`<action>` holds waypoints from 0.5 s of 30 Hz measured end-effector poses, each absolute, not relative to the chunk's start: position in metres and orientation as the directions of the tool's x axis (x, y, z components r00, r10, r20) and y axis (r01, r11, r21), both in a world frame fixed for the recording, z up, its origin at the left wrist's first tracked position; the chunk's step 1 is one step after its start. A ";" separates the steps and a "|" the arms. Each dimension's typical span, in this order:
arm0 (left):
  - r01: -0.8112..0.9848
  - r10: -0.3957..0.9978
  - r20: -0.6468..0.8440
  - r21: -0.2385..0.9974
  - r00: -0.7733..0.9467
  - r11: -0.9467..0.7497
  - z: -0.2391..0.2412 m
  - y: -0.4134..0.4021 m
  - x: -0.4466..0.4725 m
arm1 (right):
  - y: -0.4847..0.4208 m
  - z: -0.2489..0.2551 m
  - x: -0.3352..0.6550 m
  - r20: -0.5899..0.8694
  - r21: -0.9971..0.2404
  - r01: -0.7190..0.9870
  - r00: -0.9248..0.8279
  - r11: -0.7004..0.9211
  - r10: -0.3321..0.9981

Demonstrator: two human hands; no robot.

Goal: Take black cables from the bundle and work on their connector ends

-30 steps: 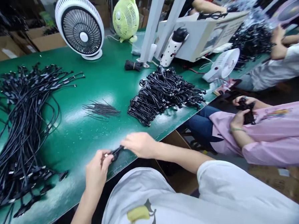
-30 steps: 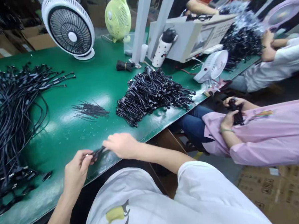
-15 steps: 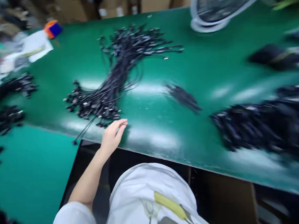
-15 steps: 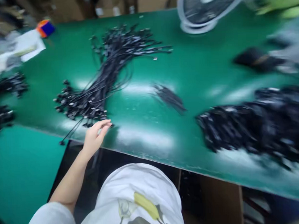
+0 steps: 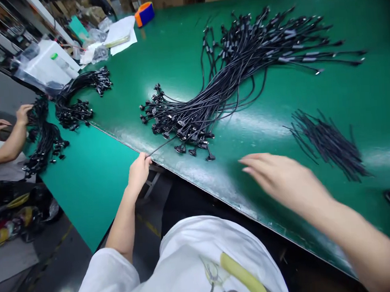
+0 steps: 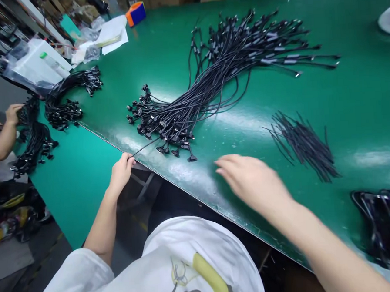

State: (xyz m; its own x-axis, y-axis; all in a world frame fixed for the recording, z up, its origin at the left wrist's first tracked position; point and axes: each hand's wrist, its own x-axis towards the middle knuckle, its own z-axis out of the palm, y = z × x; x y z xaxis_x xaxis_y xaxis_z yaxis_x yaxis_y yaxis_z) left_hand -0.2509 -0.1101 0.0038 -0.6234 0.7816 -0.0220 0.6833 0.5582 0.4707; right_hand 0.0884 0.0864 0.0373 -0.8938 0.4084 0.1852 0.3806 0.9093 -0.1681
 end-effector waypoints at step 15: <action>-0.239 0.833 -0.305 0.947 -0.463 0.214 0.109 -0.180 -0.233 | 0.067 0.035 -0.130 0.067 -0.514 0.281 -0.929 0.810 0.365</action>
